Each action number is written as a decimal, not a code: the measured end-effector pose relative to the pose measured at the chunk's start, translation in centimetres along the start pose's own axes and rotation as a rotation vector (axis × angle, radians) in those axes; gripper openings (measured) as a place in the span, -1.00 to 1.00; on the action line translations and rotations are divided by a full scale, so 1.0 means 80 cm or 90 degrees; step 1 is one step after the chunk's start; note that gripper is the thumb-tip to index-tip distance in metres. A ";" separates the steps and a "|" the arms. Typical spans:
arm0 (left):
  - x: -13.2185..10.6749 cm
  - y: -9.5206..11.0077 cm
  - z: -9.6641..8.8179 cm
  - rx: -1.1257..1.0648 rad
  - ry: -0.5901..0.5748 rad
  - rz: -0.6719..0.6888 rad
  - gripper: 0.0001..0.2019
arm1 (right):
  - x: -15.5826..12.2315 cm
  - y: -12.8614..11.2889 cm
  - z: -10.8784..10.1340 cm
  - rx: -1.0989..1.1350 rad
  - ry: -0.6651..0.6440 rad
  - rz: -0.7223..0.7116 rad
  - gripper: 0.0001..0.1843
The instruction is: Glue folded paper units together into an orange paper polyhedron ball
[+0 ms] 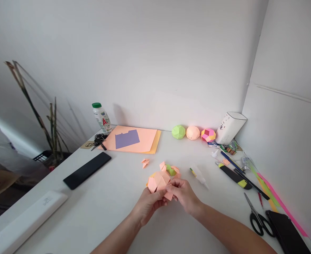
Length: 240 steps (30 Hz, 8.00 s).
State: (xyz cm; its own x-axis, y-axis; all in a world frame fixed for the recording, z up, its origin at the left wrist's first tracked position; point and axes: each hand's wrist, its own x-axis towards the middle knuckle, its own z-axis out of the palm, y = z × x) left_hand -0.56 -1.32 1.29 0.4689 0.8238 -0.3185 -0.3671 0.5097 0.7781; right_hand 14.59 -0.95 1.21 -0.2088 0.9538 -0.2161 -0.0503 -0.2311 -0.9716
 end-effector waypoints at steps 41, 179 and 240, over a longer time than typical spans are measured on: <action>-0.001 0.022 -0.014 -0.235 0.132 -0.065 -0.80 | 0.033 -0.060 -0.117 -0.598 0.144 0.057 -0.78; 0.003 0.009 -0.009 -0.192 0.007 -0.040 -0.81 | -0.004 -0.067 -0.007 -0.008 -0.071 -0.207 -0.64; 0.006 0.005 -0.013 -0.207 0.013 -0.045 -0.78 | -0.001 -0.070 -0.009 0.013 -0.049 -0.240 -0.68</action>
State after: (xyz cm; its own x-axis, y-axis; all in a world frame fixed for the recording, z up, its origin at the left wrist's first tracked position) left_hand -1.31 -0.46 0.89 0.4876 0.7866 -0.3789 -0.5732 0.6157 0.5406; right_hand 15.61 0.42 6.60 -0.2453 0.9554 0.1645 -0.1574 0.1281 -0.9792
